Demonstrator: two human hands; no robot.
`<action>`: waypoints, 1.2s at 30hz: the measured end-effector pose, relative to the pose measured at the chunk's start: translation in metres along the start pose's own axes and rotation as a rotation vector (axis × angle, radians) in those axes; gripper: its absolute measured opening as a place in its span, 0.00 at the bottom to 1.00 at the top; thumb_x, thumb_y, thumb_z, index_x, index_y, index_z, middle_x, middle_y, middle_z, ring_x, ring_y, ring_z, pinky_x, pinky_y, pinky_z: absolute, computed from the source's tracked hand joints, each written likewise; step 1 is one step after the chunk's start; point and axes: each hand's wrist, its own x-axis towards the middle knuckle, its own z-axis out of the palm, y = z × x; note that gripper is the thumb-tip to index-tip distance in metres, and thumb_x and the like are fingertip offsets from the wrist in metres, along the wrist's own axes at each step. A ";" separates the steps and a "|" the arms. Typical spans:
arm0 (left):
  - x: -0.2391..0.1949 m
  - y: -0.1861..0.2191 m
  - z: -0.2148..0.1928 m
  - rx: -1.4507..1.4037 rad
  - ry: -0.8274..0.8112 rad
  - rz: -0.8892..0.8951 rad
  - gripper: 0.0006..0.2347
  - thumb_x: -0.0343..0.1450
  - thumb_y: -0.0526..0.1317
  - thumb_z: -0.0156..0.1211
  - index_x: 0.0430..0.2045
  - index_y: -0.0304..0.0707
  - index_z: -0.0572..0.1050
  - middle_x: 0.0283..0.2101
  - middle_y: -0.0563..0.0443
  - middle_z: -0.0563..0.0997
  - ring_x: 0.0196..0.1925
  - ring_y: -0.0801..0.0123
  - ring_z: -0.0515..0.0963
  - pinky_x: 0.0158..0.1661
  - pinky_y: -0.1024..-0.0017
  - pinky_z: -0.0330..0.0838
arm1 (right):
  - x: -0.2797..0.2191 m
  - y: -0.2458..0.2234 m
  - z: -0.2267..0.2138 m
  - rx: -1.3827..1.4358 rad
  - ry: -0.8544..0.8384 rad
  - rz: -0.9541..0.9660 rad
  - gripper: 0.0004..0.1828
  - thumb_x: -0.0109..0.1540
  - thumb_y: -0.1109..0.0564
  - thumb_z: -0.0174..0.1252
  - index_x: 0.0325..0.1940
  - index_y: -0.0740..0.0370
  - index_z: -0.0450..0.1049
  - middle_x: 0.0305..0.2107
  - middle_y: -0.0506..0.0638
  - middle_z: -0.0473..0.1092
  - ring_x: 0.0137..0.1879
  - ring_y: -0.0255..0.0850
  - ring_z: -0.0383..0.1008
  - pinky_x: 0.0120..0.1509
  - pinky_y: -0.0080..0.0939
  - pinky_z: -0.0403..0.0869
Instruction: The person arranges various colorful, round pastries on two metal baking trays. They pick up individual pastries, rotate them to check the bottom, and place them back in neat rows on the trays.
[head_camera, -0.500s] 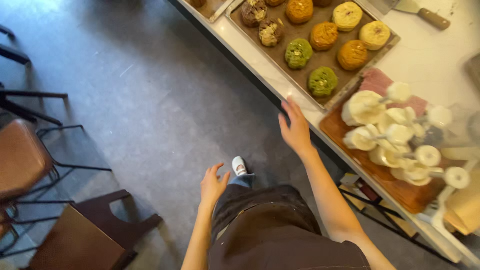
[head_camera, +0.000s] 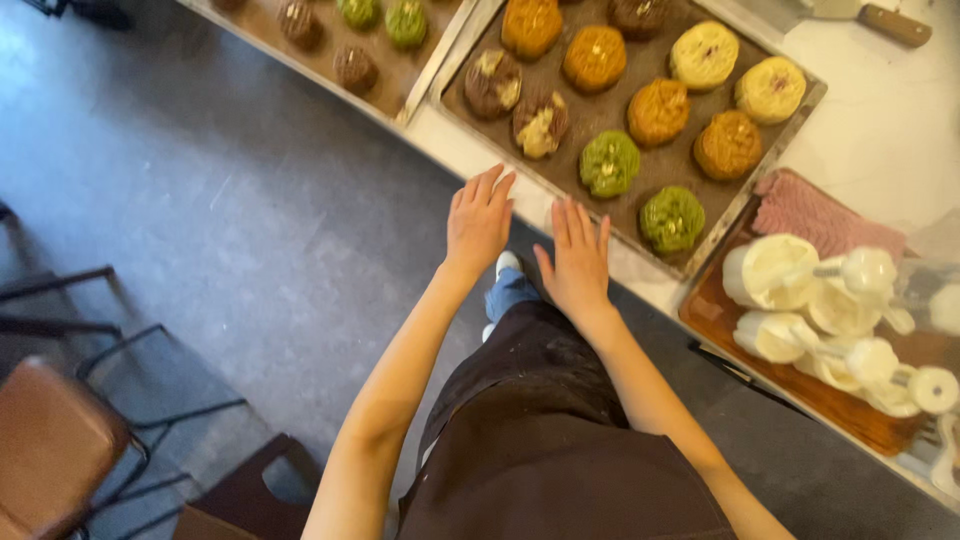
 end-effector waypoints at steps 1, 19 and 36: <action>0.014 -0.008 0.000 0.035 0.017 0.029 0.18 0.71 0.37 0.61 0.57 0.37 0.74 0.60 0.48 0.74 0.60 0.56 0.74 0.55 0.59 0.68 | 0.007 -0.003 -0.002 -0.009 0.024 0.009 0.40 0.63 0.49 0.62 0.75 0.67 0.58 0.70 0.63 0.59 0.76 0.56 0.55 0.80 0.68 0.47; 0.083 -0.105 -0.016 0.165 -0.062 0.471 0.10 0.71 0.39 0.65 0.46 0.44 0.80 0.36 0.53 0.72 0.40 0.62 0.72 0.40 0.63 0.64 | -0.019 -0.001 -0.034 -0.095 0.089 0.526 0.25 0.66 0.51 0.63 0.67 0.56 0.71 0.37 0.55 0.72 0.46 0.52 0.73 0.52 0.52 0.71; 0.081 -0.114 -0.026 0.074 -0.153 0.392 0.12 0.70 0.39 0.64 0.47 0.44 0.81 0.33 0.53 0.71 0.39 0.62 0.72 0.40 0.62 0.62 | -0.021 -0.004 -0.018 -0.131 -0.140 0.794 0.31 0.67 0.47 0.54 0.74 0.54 0.64 0.17 0.56 0.73 0.24 0.55 0.75 0.30 0.56 0.73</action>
